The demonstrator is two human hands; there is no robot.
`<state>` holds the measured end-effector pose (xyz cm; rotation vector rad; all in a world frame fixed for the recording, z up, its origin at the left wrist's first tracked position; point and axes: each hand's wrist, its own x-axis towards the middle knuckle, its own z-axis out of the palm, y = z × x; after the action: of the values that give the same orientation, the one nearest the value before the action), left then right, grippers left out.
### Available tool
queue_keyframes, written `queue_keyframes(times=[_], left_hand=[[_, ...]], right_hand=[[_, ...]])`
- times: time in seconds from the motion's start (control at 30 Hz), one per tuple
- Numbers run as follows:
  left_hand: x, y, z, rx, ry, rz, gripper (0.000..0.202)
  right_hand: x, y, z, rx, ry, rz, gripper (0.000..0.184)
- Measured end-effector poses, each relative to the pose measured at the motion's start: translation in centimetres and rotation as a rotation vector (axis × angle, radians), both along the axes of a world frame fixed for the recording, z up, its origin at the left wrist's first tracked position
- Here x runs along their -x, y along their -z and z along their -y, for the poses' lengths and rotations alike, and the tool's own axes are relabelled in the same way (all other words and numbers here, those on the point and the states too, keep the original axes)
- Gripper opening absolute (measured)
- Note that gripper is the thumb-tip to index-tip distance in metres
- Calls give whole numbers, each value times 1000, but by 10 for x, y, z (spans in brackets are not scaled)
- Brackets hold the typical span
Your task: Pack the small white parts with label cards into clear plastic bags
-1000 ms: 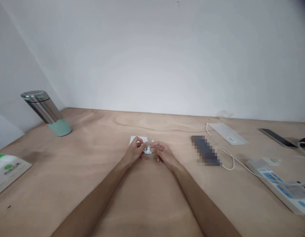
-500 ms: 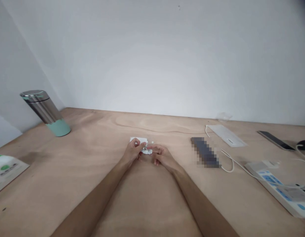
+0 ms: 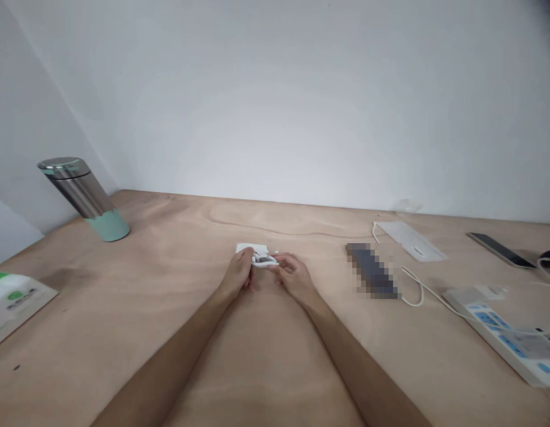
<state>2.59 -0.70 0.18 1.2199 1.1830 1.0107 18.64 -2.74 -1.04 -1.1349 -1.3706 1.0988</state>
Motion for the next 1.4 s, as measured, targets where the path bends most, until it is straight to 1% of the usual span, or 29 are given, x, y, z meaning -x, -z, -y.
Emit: queue_keyframes(times=[0.1,0.17,0.2,0.3,0.37,0.4,0.43,0.5,0.57,0.6,0.67,0.73,0.83,0.97,1.1,1.27,1.4], left_hand=[[-1,1,2,-17,-6,-13,46],[-2,0,4,-78,-29,-73,44],[-3,-1,5,-136,-58,-126,41],[-2,-4,8,-372,-152,-361,26],[-1,-5,8,-506,-172,-557,18],[0,-5,8,-571,-167,-658,19],[1,-5,7,-640,-146,-752,25],[2,-2,4,-780,-65,-897,42],[3,2,1,-849,38,-974,59],[3,5,-1,-845,74,-998,65],[4,9,-4,-796,102,-1029,72],[3,11,-5,-739,116,-1044,72],[3,11,-5,-692,116,-1048,69],[3,8,-2,-699,77,-1023,65],[5,5,0,-701,49,-986,68],[5,1,1,-718,70,-890,69],[6,1,0,-706,68,-818,67]], right_hand=[[-1,-2,-1,94,30,-110,31],[-2,-2,-3,119,58,-173,33],[-3,-2,-4,123,86,-199,33],[-7,-1,-7,123,196,-243,33],[-10,0,-8,125,247,-258,33],[-10,0,-9,127,263,-263,32],[-11,0,-9,132,276,-266,32],[-11,0,-9,148,301,-265,32],[-9,0,-10,165,328,-261,33],[-9,0,-10,170,336,-258,34],[-8,1,-10,167,342,-246,37],[-7,2,-11,152,341,-220,35],[-7,5,-12,131,345,-185,28],[-7,6,-11,114,348,-175,29],[-6,6,-10,109,337,-188,33],[-4,0,-8,123,296,-191,38],[-4,-2,-7,137,314,-177,39]])
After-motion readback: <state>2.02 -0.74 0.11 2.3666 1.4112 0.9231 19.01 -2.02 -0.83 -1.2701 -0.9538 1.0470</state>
